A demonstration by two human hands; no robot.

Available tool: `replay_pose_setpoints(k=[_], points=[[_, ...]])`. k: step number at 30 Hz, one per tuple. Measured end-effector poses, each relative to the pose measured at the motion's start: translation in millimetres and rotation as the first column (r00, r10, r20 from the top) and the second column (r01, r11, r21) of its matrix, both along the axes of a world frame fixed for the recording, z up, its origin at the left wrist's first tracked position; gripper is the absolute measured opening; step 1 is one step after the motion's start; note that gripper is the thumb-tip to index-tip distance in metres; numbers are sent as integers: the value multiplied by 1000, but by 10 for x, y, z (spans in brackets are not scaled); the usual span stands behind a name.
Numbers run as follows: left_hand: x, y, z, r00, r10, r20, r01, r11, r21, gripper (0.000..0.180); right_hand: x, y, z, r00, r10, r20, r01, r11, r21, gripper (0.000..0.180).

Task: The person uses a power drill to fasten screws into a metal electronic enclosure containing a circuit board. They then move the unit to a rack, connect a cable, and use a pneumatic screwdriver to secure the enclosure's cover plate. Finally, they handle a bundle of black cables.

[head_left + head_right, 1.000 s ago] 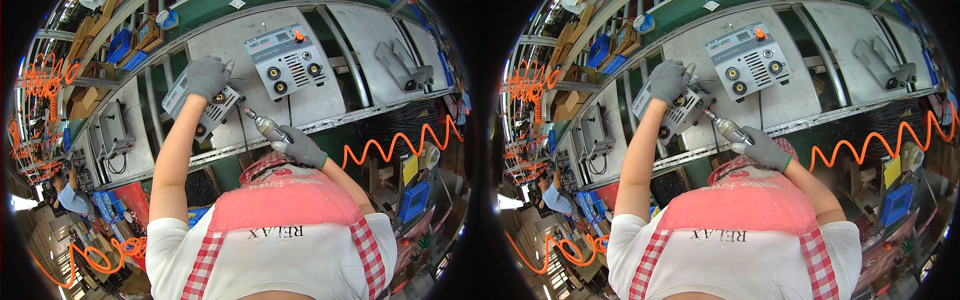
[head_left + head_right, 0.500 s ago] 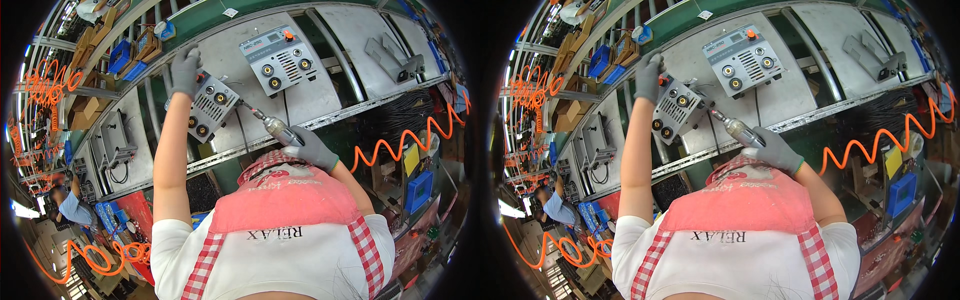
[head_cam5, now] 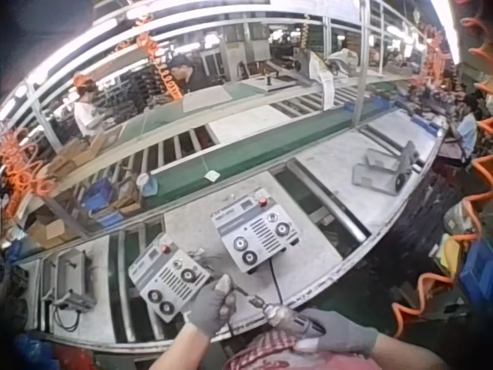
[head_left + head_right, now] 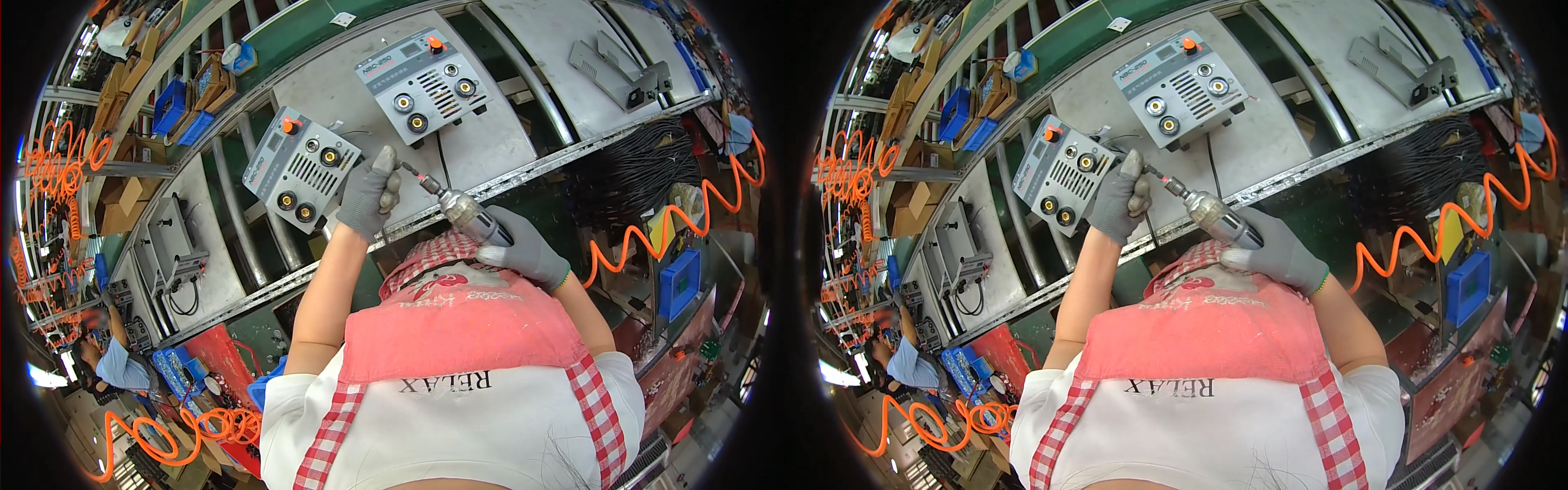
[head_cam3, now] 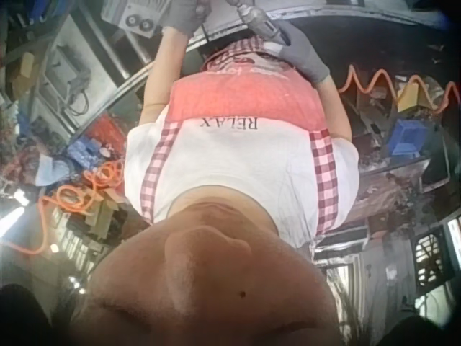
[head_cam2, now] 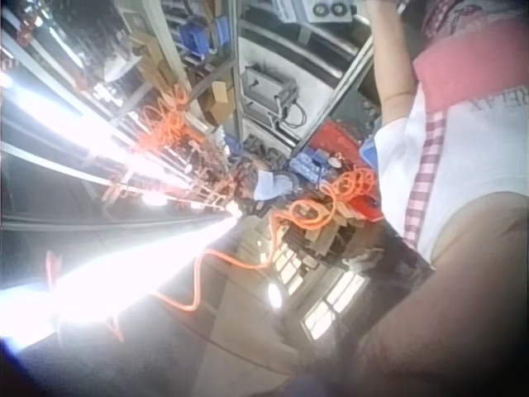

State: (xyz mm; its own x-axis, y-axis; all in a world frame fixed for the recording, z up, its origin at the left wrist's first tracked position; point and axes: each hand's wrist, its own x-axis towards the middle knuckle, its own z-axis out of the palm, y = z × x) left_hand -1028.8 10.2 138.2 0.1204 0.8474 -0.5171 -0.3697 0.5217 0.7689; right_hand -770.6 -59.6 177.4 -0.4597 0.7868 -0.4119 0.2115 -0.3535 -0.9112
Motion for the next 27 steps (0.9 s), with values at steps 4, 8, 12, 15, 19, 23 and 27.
replay_pose_setpoints(k=[4, 8, 12, 15, 19, 23, 27], points=[[78, -20, -57, 961, -22, 276, 24, 1000, -7, 34, -9, 7, -79, 1000, 17, 22, -17, 1000, 8, 58], [152, -48, -29, 971, -6, 239, -11, 997, 73, 34, 21, -10, -180, 1000, 0, 21, -1, 1000, 29, 58], [193, -46, -57, 998, 13, 67, -23, 988, 152, 31, 48, -13, -203, 1000, 3, 16, -3, 1000, 3, 58], [203, -55, -105, 992, 21, -123, 11, 967, 253, 28, 74, -26, -217, 1000, 4, 2, -4, 1000, -25, 58], [284, -126, -117, 987, 61, -150, -25, 971, 236, 28, 67, -61, -259, 996, -39, -82, 32, 995, -91, 58], [322, -161, -279, 985, 75, -155, -31, 963, 267, 31, 65, -81, -401, 998, -32, -60, 27, 997, -71, 56], [300, -122, -362, 955, -16, -296, 55, 991, 121, 36, 41, -58, -430, 998, -67, -17, 66, 996, -64, 57]])
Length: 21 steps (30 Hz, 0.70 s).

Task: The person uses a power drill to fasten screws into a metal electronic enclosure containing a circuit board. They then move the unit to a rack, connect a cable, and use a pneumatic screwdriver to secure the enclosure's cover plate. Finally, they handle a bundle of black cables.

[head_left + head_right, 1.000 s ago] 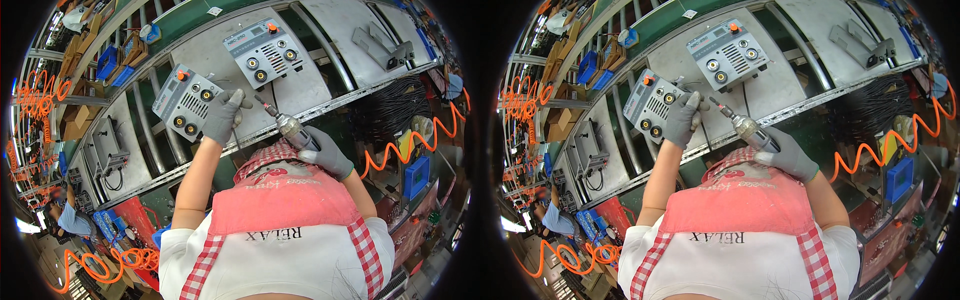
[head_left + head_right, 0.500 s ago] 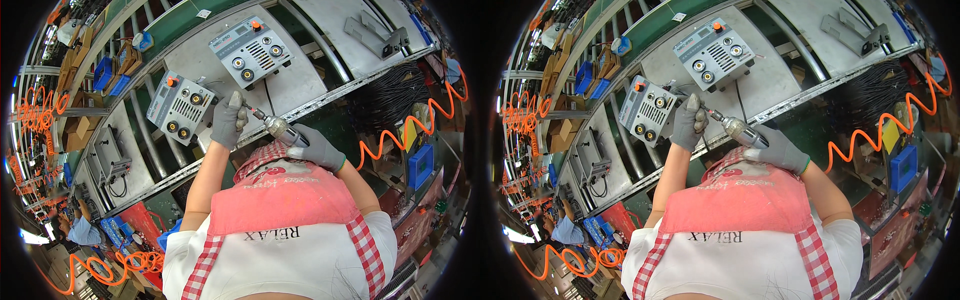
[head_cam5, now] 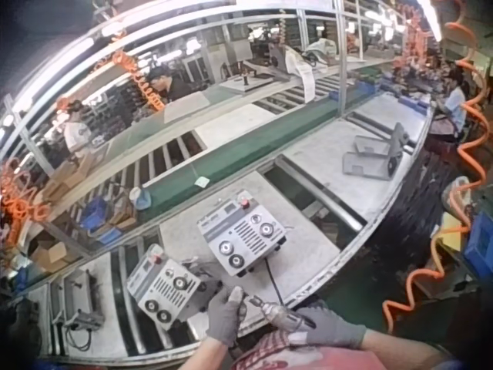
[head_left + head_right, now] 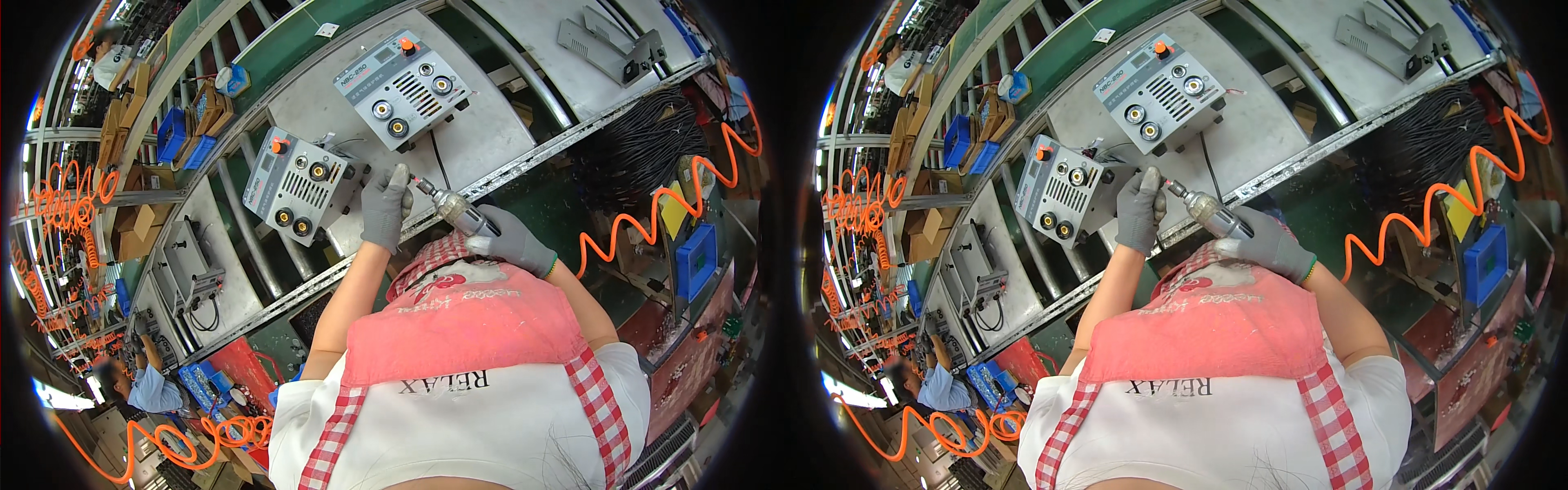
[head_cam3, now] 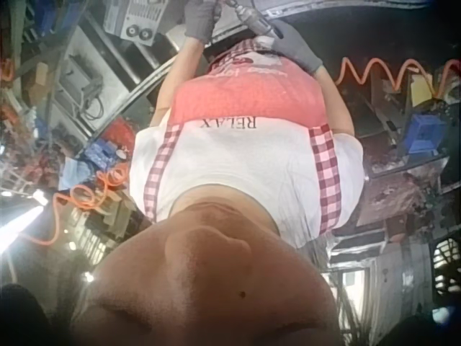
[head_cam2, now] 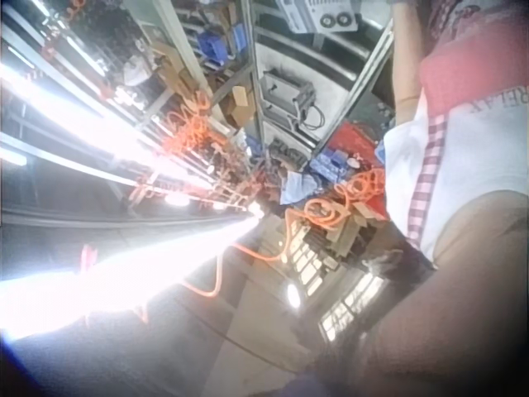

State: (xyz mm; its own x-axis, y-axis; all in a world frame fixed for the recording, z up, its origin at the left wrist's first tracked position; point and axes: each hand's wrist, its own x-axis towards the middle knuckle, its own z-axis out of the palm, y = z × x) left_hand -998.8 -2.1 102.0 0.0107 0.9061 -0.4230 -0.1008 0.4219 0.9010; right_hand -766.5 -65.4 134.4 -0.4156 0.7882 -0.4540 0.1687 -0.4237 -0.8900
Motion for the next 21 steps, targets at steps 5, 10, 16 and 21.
replay_pose_setpoints(k=[5, 10, 16, 21], points=[[-30, 156, -111, 972, 166, -165, -136, 974, 181, 51, -42, 33, -107, 986, -127, -104, 128, 992, 4, 53], [-75, 471, -408, 951, 81, -300, 12, 955, 297, 59, -78, 109, -171, 992, -121, -37, 122, 992, 30, 47], [-67, 511, -364, 758, 74, -648, 186, 928, 324, 64, -79, 126, -167, 991, -132, -30, 133, 990, 43, 44], [16, 491, -465, 752, 159, -640, 129, 916, 379, 60, -151, 110, -239, 992, -124, 35, 120, 987, 110, 44]])
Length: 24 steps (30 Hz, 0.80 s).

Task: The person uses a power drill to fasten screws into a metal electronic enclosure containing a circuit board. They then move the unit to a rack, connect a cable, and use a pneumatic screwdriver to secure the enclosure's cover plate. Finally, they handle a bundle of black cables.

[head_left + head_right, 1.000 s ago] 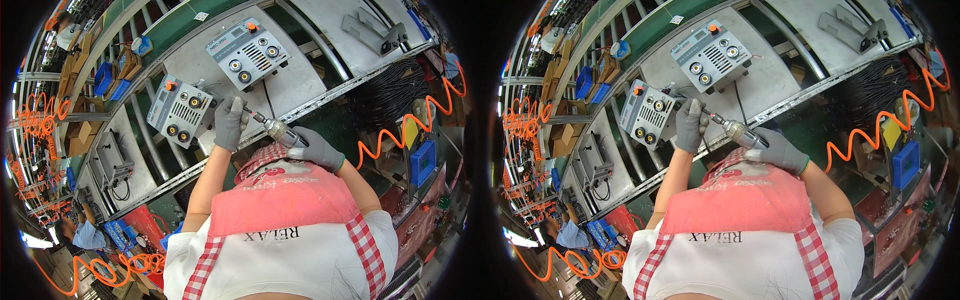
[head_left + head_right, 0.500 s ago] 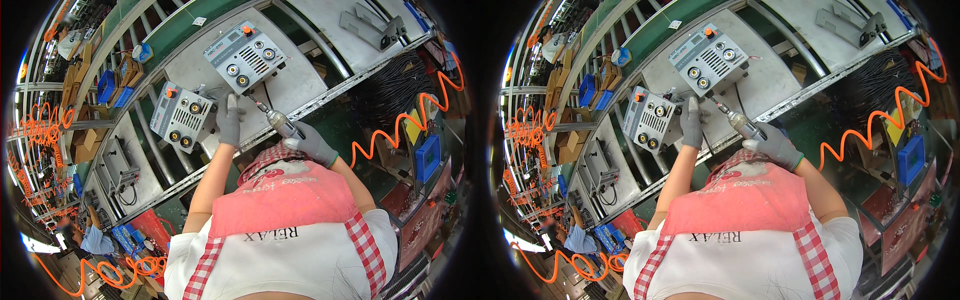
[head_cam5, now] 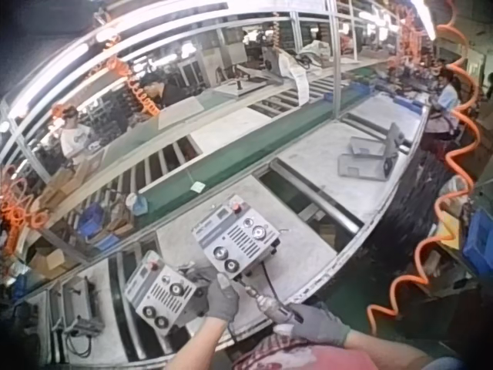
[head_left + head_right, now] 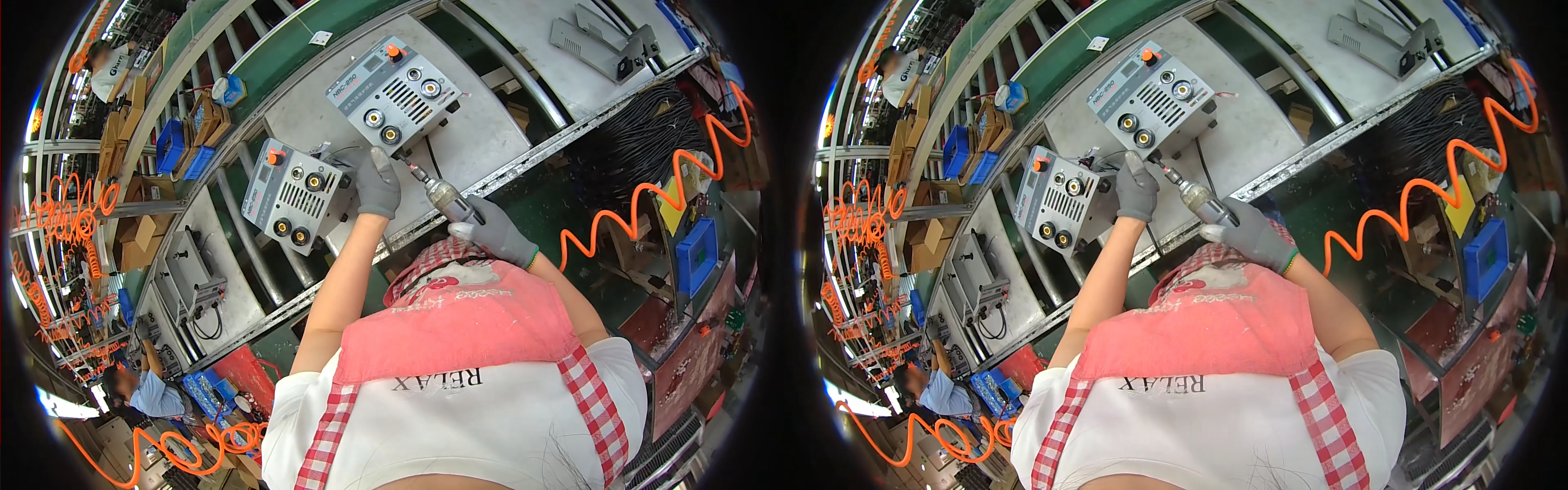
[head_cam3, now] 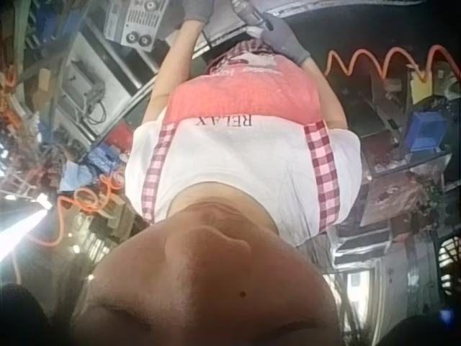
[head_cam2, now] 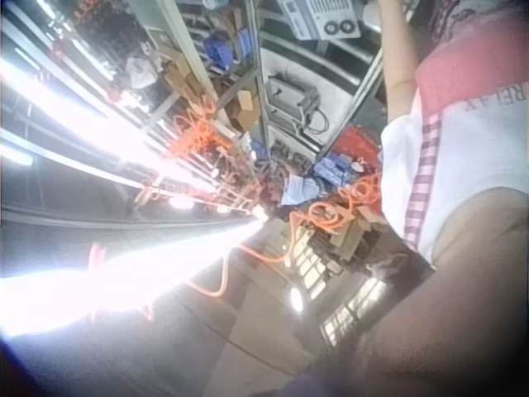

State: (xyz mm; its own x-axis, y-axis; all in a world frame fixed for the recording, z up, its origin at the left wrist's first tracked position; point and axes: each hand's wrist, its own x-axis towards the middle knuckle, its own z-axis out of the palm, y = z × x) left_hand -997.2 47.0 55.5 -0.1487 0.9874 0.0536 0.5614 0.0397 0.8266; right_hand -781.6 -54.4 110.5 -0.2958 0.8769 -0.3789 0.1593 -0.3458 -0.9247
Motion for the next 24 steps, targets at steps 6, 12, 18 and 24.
replay_pose_setpoints(k=[6, 12, 18, 24], points=[[77, 20, 125, 998, -37, 43, 33, 994, 108, 53, 2, 76, -32, 1000, -6, -30, 6, 1000, -2, 42], [88, 31, 151, 1000, -2, 22, 1, 999, 48, 54, 65, 176, -108, 967, 22, -254, -62, 987, -149, 38], [-20, 19, 325, 1000, -18, 7, 19, 977, -214, 54, 1, 144, -54, 971, 14, -240, -49, 989, -141, 32], [-773, -770, 944, 806, -497, -322, 321, 824, -467, 48, 196, 55, 108, 985, 98, -142, -117, 985, -129, 38]])
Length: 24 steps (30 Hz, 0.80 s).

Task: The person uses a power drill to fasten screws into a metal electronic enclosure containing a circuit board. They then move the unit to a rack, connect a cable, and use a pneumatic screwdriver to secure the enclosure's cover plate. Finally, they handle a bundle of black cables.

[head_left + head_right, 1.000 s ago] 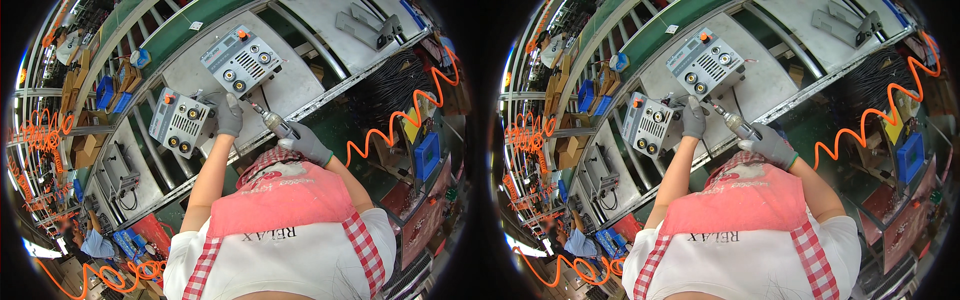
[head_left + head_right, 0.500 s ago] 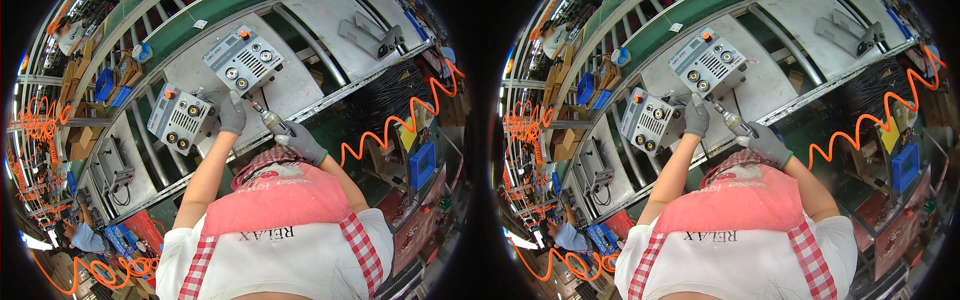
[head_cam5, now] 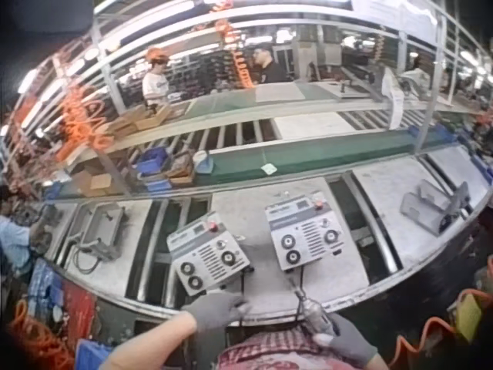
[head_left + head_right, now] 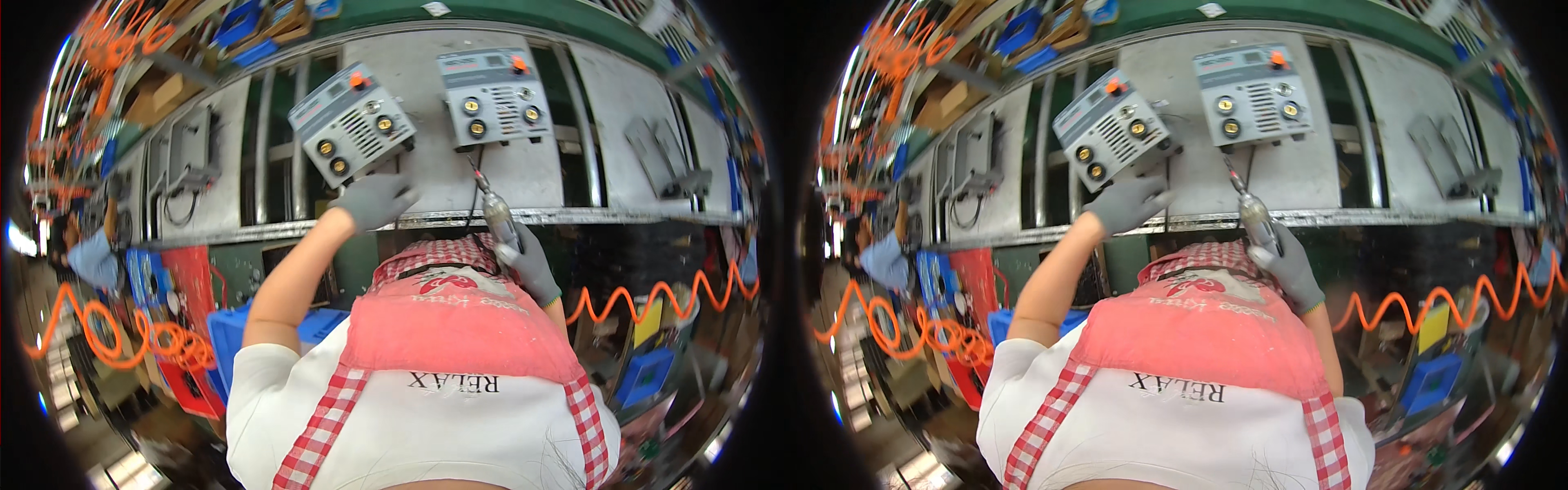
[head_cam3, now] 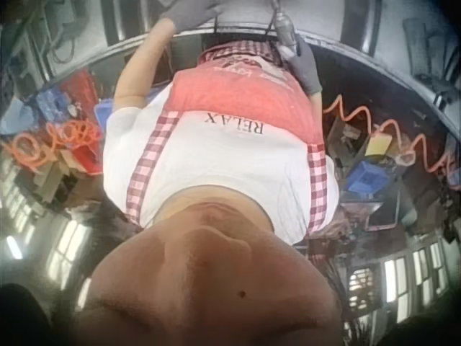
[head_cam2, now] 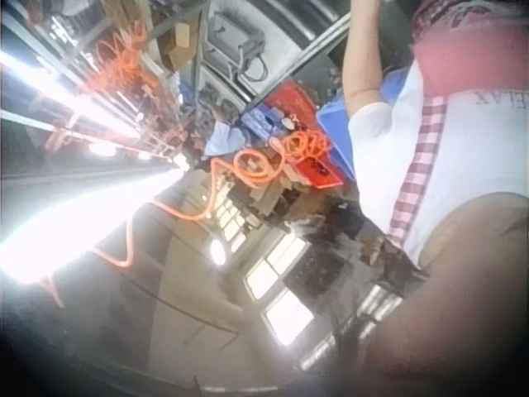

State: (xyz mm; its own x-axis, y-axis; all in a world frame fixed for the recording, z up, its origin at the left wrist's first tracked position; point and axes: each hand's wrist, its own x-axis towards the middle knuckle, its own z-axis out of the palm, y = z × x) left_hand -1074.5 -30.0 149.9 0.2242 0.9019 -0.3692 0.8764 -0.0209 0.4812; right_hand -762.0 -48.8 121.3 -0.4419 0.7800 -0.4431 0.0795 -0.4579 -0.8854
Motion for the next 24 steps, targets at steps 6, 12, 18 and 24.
replay_pose_setpoints(k=[6, 12, 18, 24], points=[[-1425, -1416, -504, 671, 318, -670, -601, 763, -239, 36, 120, -33, -138, 985, 150, 85, -155, 986, 55, 44], [-1434, -2091, -1291, 632, 514, -580, -738, 627, -250, 34, -68, 78, -18, 984, 177, -9, -177, 982, -61, 45], [-1590, -2254, -1540, 605, 546, -579, -735, 663, -143, 29, -106, 33, -22, 984, 176, -1, -175, 984, -23, 46], [-1646, -2310, -1476, 666, 537, -518, -709, 672, -215, 21, -52, -57, 4, 983, 167, 75, -166, 986, -28, 44]])
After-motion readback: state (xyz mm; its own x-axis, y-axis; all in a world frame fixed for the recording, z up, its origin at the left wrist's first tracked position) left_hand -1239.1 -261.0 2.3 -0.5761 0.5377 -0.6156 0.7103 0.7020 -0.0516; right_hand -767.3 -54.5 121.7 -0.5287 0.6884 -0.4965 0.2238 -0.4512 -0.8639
